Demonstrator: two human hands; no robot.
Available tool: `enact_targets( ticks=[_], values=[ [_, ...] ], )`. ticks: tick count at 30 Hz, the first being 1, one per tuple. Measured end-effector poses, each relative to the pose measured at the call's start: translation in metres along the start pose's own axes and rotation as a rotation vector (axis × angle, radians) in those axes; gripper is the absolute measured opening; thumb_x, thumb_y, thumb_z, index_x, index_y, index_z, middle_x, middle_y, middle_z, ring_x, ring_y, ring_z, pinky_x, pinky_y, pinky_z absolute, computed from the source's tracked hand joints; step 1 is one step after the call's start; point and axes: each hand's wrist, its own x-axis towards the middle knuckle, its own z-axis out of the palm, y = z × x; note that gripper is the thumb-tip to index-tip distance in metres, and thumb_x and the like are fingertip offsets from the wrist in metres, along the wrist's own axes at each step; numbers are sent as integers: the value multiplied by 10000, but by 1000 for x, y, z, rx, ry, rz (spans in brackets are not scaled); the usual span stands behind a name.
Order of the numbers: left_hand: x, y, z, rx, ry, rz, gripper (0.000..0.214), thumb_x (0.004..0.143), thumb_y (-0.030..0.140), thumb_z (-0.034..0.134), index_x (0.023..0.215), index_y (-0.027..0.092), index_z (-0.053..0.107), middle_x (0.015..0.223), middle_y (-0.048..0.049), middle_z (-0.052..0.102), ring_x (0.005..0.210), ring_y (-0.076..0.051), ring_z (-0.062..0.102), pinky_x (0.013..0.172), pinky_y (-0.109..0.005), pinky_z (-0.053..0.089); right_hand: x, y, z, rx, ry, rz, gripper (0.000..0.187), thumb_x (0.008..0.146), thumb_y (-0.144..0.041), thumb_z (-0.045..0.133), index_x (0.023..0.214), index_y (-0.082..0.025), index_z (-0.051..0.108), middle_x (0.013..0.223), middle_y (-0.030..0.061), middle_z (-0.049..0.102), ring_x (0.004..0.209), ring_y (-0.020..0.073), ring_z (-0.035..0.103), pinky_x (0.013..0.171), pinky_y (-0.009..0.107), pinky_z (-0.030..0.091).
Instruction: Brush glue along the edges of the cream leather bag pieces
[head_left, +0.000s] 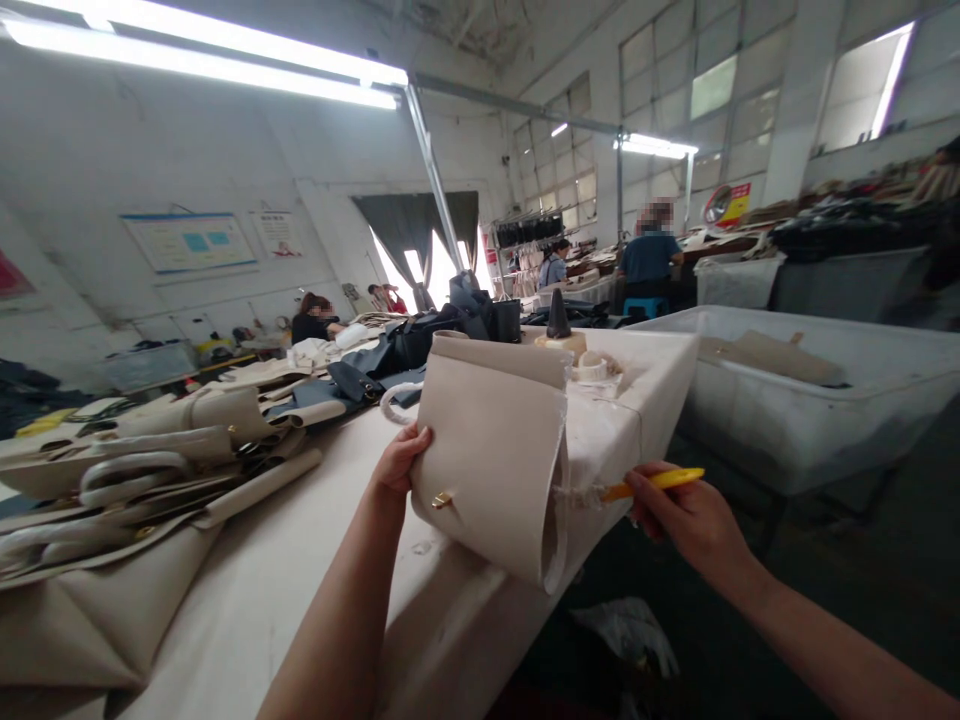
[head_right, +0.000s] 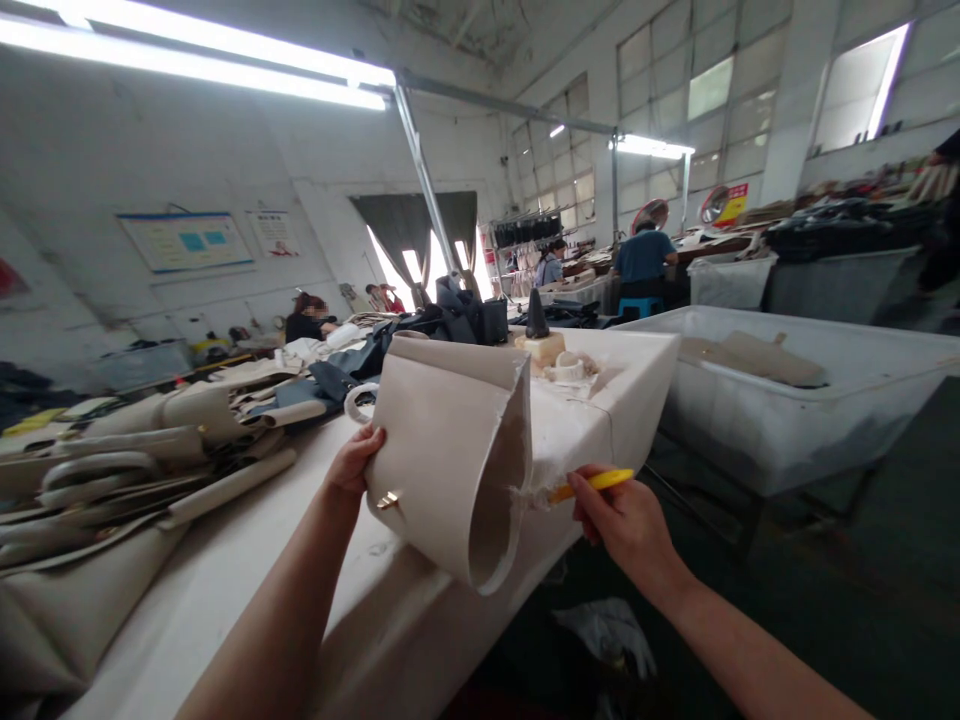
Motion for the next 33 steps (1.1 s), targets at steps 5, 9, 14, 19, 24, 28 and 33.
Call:
enact_targets(
  ticks=[5, 9, 14, 19, 24, 28, 33],
  values=[
    [0, 1, 0, 12, 7, 2, 302, 562, 281, 791, 815, 155, 685, 675, -56, 711, 538, -193, 643, 521, -271, 508, 22, 10, 1, 490, 154, 228, 376, 678, -514, 685, 739, -161, 569, 501, -22, 536, 368, 84, 424, 350, 210, 321],
    [-1, 0, 0, 26, 3, 3, 305, 573, 286, 784, 834, 158, 692, 695, -62, 716, 566, -206, 653, 537, -278, 512, 34, 14, 5, 589, 123, 349, 334, 627, -436, 724, 668, -147, 561, 451, -19, 511, 339, 68, 391, 321, 189, 289],
    [0, -1, -1, 20, 30, -2, 316, 565, 286, 792, 836, 157, 694, 716, -65, 724, 562, -203, 657, 540, -277, 528, 42, 13, 3, 630, 82, 390, 251, 712, -366, 671, 689, -140, 566, 455, -25, 511, 340, 56, 393, 317, 163, 291],
    [-2, 1, 2, 17, 70, -25, 323, 517, 288, 818, 789, 162, 697, 685, -54, 724, 528, -201, 651, 503, -271, 535, 61, 15, 3, 620, 6, 512, 210, 851, -256, 524, 681, -136, 549, 436, -36, 481, 333, 38, 379, 319, 123, 288],
    [-3, 3, 5, 22, 71, -14, 351, 511, 281, 824, 818, 163, 701, 698, -60, 727, 560, -219, 669, 543, -281, 554, 84, 16, 4, 517, -100, 612, 271, 878, -190, 483, 623, -115, 537, 399, -29, 465, 300, 32, 372, 301, 111, 275],
    [-2, 2, 3, 23, 78, -12, 366, 493, 279, 833, 813, 160, 702, 662, -59, 720, 605, -243, 683, 616, -309, 568, 96, 14, 7, 390, -87, 542, 273, 873, -204, 507, 613, -125, 529, 394, -22, 496, 284, 38, 380, 286, 120, 279],
    [-1, -1, -2, 10, 93, -21, 371, 499, 262, 829, 832, 155, 709, 677, -65, 723, 650, -266, 690, 654, -332, 569, 107, 9, 10, 221, -61, 347, 269, 836, -226, 562, 581, -148, 525, 386, -20, 528, 272, 63, 411, 279, 155, 315]
  ],
)
